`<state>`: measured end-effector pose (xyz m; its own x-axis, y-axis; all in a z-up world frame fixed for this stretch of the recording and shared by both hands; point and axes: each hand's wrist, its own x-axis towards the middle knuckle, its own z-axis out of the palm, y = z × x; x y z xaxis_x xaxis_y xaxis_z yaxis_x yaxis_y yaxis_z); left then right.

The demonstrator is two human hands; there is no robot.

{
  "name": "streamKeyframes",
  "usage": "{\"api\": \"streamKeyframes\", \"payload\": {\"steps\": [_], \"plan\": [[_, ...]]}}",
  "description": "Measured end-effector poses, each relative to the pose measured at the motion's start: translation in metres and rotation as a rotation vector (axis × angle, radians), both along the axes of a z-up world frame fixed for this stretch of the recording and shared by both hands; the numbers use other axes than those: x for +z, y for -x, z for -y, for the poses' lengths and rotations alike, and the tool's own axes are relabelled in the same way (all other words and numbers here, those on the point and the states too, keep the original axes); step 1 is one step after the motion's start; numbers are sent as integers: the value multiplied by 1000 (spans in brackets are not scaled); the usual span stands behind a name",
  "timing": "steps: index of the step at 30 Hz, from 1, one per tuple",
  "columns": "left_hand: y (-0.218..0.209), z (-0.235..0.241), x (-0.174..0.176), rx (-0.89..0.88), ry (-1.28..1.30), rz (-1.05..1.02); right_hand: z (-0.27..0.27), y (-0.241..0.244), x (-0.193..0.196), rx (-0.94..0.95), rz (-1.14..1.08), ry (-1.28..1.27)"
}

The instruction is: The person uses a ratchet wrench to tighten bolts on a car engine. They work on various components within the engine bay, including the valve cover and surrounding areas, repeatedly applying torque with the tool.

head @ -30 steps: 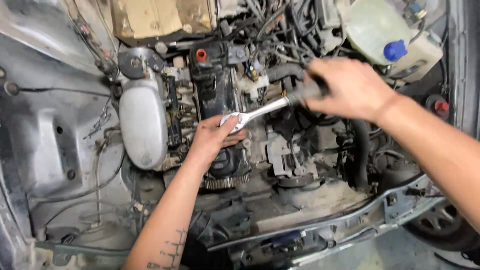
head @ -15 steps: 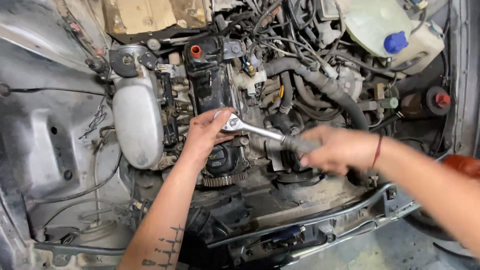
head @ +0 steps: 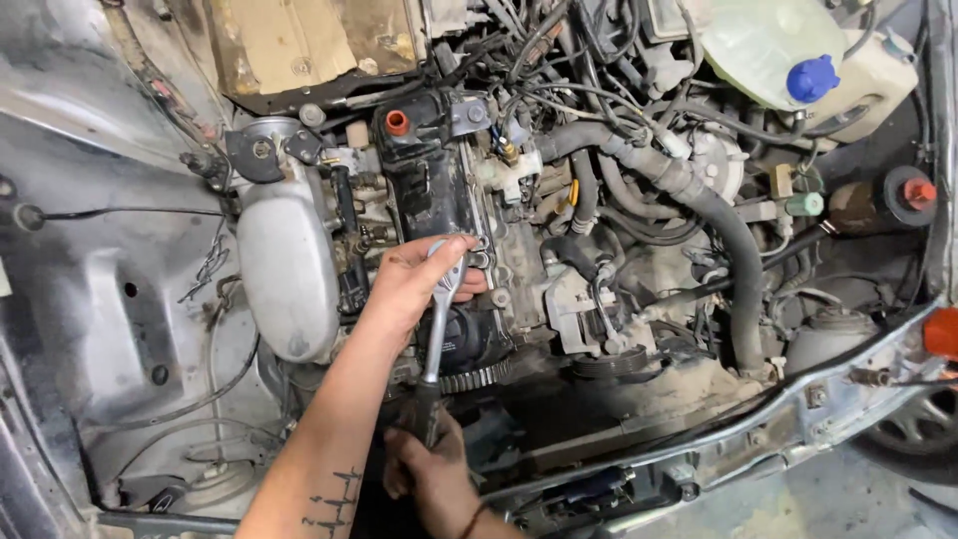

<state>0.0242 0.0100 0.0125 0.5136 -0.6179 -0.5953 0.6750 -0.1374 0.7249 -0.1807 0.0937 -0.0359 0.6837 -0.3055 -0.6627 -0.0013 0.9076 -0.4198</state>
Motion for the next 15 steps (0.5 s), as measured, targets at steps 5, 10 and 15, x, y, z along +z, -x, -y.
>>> {"api": "streamKeyframes", "payload": {"steps": [5,10,15], "plan": [[7,3,-9,23,63,49,168,38,78,778,-280,160],[15,3,-5,69,42,45,313,-42,195,1401,-793,1190],[14,-1,-13,47,42,49,330,-126,223,2113,-715,1532]]}}
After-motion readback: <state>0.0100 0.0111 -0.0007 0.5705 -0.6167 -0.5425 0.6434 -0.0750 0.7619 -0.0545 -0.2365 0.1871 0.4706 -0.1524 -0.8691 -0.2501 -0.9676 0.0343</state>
